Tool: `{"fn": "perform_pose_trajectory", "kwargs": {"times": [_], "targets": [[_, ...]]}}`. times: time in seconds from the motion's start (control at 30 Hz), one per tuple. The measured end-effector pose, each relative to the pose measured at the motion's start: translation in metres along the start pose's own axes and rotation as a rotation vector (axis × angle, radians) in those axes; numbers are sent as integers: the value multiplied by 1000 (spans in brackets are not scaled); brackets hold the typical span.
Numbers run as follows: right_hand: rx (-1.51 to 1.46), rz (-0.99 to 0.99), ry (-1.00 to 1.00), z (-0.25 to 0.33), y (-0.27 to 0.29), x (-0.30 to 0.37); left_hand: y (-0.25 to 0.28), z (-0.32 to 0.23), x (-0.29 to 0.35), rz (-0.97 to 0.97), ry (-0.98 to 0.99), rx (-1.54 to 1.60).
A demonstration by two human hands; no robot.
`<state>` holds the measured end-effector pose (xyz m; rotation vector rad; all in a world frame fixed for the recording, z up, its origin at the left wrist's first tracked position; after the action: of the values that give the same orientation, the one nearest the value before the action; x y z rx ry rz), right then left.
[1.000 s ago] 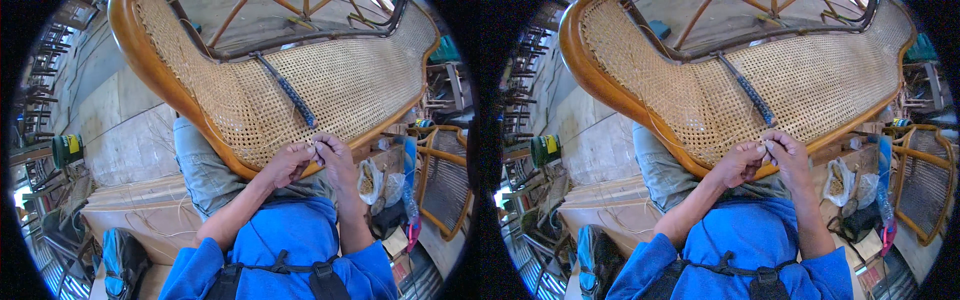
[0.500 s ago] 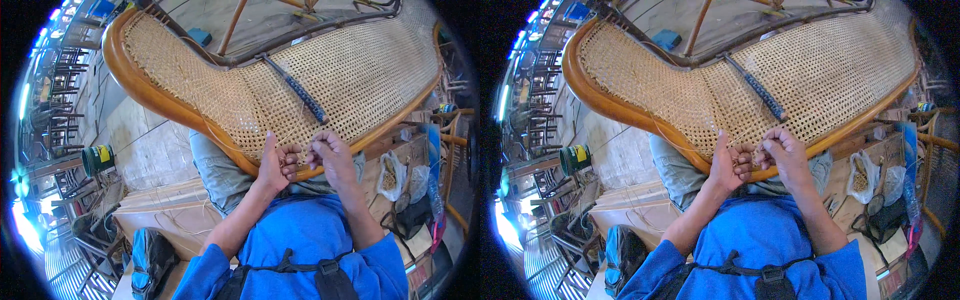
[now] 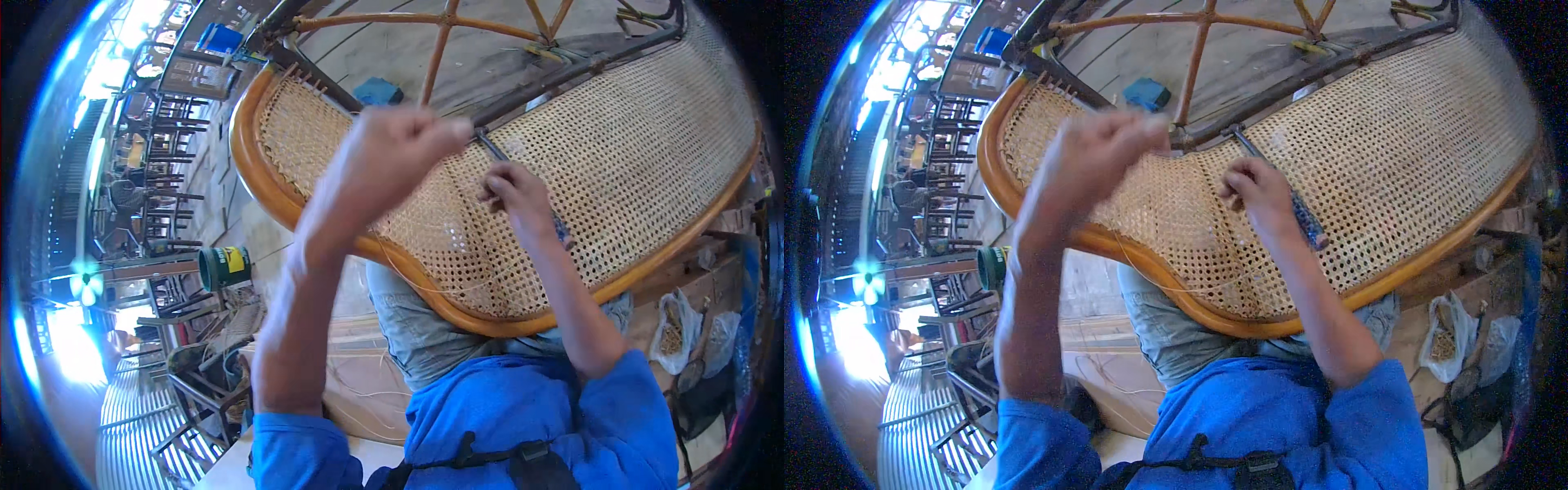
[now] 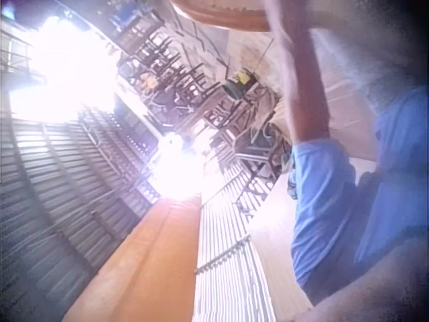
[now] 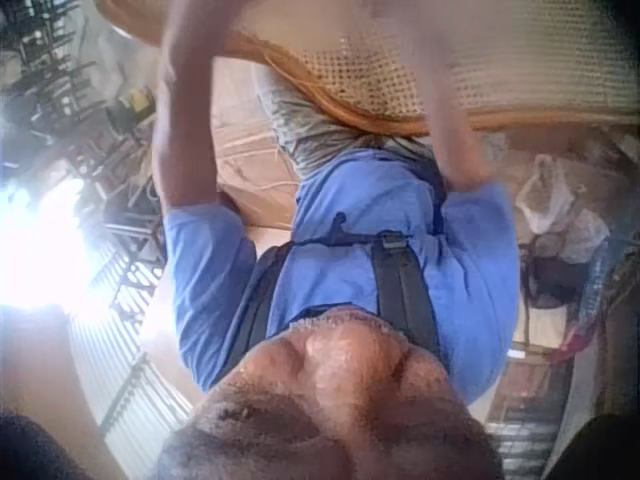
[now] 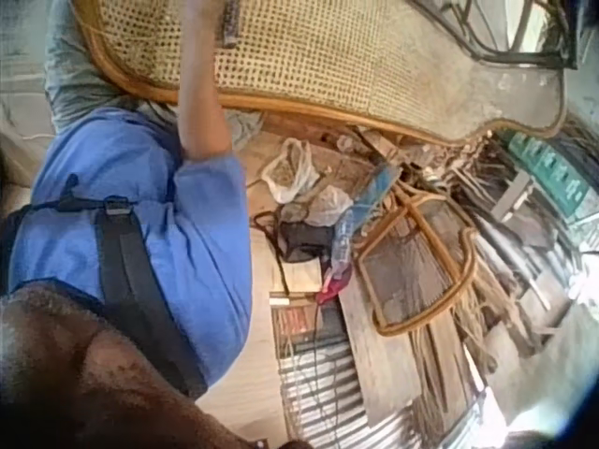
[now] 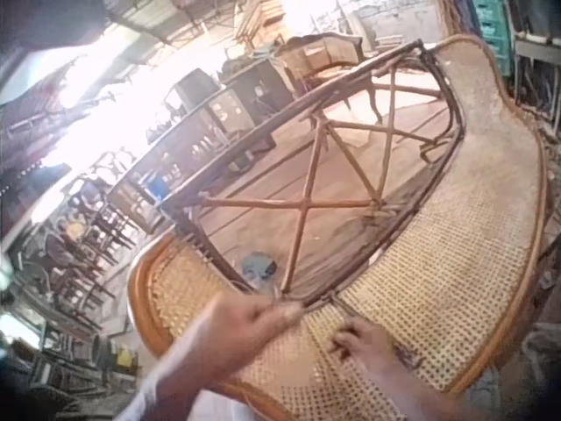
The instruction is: The person repairs a rattan chair seat by inserting thin wooden sticks into the frame and tapping them in with a hammer. They then apply glue from a red bottle along the edge of the rattan weave to secure the material.
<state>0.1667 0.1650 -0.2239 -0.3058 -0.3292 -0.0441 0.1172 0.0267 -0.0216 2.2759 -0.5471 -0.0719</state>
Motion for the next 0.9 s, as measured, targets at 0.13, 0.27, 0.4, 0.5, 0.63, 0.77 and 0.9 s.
{"fn": "perform_pose_trajectory", "kwargs": {"times": [0.13,0.27,0.4,0.5,0.63,0.77,0.9], "targets": [[50,6,122,-30,-33,-71,-9,20,-100,146,63,-478],[208,-75,126,-73,-51,-125,-49,101,-140,336,380,-887],[340,-128,142,-102,-57,-153,-64,175,-137,339,548,-866],[465,-75,170,-107,-60,-164,-68,203,-139,452,549,-930],[576,-17,215,-103,-69,-169,-67,209,-142,474,523,-927],[676,15,213,-103,-74,-170,-69,202,-134,426,487,-924],[734,36,186,-104,-77,-171,-74,200,-126,358,553,-929]]}}
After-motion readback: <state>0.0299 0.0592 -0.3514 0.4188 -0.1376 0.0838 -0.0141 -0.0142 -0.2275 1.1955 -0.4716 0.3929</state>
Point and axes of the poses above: each hand's wrist, its own x-axis away from the middle knuckle, its own y-axis out of the back of the hand, z = x × y, the point moved 1 cm from there along -x, towards the middle knuckle, and after that the axes turned 10 degrees about x, right-handed, at the moved point
